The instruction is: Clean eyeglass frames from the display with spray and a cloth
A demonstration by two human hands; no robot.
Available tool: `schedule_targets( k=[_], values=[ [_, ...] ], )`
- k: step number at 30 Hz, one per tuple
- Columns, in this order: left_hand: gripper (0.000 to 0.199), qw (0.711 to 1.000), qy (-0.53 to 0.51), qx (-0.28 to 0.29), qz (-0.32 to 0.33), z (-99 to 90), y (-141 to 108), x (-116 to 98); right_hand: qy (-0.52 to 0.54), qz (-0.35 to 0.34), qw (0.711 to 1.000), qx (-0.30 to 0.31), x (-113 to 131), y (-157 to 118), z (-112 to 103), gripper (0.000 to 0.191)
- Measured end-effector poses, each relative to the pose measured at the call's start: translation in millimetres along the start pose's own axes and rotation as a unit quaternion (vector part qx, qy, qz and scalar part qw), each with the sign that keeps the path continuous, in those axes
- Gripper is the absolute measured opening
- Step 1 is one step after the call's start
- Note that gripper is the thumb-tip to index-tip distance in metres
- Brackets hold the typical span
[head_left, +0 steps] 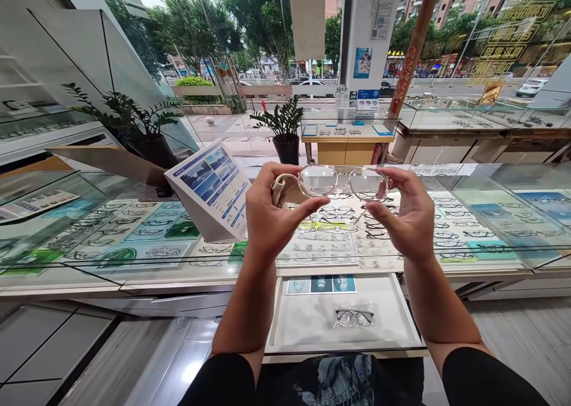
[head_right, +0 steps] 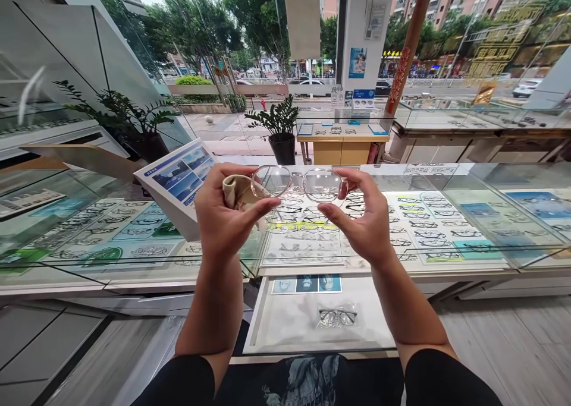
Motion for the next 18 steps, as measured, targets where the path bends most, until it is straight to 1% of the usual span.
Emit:
schedule_targets(
  k=[3, 6, 11, 15, 18],
  values=[
    [0.056, 0.998, 0.008, 0.059, -0.014, -4.6, 3.9, 1.6, 0.004, -0.011, 1.000, -0.003, 2.9, 1.1, 0.4, 0.049],
    [0.055, 0.996, 0.020, 0.084, -0.019, -9.2, 3.9, 4.4, 0.005, -0.017, 1.000, 0.011, 1.0, 2.5, 3.5, 0.047],
    [0.054, 0.996, 0.055, 0.073, -0.003, -10.2, -0.6, 5.2, -0.006, -0.046, 0.999, 0.017, -6.3, 3.9, 5.3, 0.051],
    [0.050, 0.994, 0.089, 0.061, 0.010, -7.5, -2.7, 5.1, -0.021, -0.049, 0.998, 0.020, -11.0, 4.9, 3.6, 0.052],
    [0.049, 0.994, 0.095, 0.057, 0.019, -3.9, -4.2, 6.1, -0.036, -0.053, 0.998, 0.018, -11.9, 5.7, 1.0, 0.052]
  ],
)
Point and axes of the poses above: each hand's wrist, its own y-axis towards the middle knuckle, its own z-axis out of the palm, x = y × z, the point moved 7 cm from there along y, towards the middle knuckle, and after that the axes turned 5 degrees about -y, right-handed, at the moved point
